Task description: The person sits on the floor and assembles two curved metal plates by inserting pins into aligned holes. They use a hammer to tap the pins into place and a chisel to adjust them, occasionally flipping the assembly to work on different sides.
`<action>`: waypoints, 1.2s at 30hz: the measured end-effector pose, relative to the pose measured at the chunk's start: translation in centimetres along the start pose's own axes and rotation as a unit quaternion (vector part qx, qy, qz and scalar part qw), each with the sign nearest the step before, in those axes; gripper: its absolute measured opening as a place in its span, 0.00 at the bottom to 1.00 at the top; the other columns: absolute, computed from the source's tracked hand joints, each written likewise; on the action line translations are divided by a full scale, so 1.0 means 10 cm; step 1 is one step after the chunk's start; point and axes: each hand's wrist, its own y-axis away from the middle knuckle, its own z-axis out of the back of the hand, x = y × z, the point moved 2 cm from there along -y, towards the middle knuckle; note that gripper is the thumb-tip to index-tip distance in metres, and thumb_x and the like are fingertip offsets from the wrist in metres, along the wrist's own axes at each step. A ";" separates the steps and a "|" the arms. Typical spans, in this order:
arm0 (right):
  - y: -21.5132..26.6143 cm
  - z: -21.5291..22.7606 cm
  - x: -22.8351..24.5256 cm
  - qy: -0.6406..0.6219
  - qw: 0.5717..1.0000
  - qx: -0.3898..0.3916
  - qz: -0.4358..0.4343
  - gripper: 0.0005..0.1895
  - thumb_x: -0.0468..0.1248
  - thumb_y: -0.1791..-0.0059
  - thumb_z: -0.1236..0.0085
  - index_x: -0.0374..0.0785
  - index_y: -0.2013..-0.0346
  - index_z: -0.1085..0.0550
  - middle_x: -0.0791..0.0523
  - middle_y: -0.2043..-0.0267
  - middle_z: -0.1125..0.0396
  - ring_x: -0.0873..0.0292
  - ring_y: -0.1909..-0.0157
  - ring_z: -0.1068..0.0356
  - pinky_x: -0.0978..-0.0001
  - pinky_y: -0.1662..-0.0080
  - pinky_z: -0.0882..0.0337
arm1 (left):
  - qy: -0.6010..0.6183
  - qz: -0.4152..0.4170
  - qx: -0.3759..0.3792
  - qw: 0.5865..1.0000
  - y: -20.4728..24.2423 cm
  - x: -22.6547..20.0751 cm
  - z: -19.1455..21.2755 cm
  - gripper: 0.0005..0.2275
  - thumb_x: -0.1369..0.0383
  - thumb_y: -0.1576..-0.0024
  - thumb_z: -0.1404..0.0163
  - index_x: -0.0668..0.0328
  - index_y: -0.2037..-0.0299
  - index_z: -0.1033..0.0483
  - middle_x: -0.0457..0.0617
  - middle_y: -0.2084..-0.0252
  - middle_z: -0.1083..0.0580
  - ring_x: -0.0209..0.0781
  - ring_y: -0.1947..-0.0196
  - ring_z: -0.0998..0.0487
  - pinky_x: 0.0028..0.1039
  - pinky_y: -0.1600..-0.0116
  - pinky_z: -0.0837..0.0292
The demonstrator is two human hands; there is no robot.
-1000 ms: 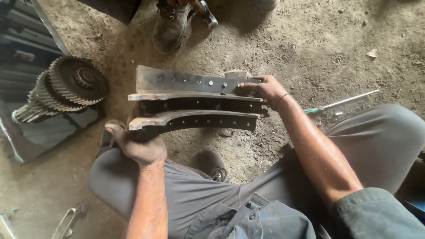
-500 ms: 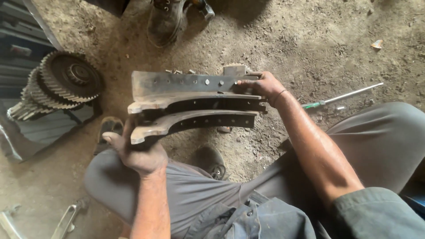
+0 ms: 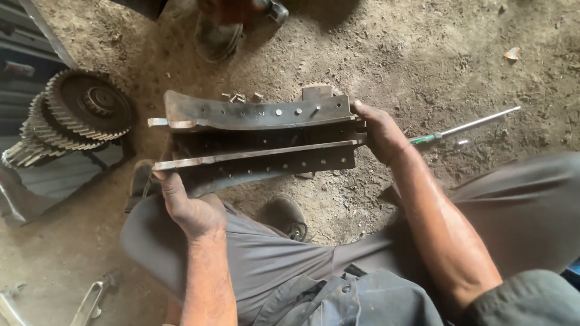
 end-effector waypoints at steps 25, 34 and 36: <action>-0.32 0.12 -0.45 -0.085 0.970 -0.196 0.113 0.15 0.41 0.50 0.42 0.30 0.60 0.19 0.58 0.69 0.29 0.66 0.70 0.35 0.74 0.66 0.33 | 0.023 -0.041 0.013 0.999 0.20 -0.03 -0.15 0.23 0.54 0.35 0.50 0.65 0.39 0.28 0.50 0.41 0.28 0.43 0.39 0.28 0.36 0.32 0.32; -0.28 0.10 -0.40 -0.058 0.972 -0.200 0.103 0.17 0.41 0.50 0.43 0.29 0.57 0.20 0.55 0.66 0.27 0.64 0.68 0.32 0.73 0.64 0.30 | 0.008 -0.030 -0.007 0.999 0.22 -0.04 -0.19 0.22 0.55 0.37 0.51 0.64 0.40 0.28 0.49 0.41 0.28 0.42 0.39 0.28 0.35 0.33 0.33; -0.28 0.09 -0.39 -0.059 0.973 -0.193 0.113 0.17 0.41 0.50 0.45 0.29 0.57 0.20 0.55 0.65 0.26 0.65 0.67 0.31 0.72 0.63 0.30 | 0.006 -0.032 -0.005 0.999 0.22 -0.06 -0.21 0.22 0.55 0.38 0.51 0.63 0.40 0.28 0.49 0.41 0.28 0.42 0.39 0.28 0.35 0.33 0.32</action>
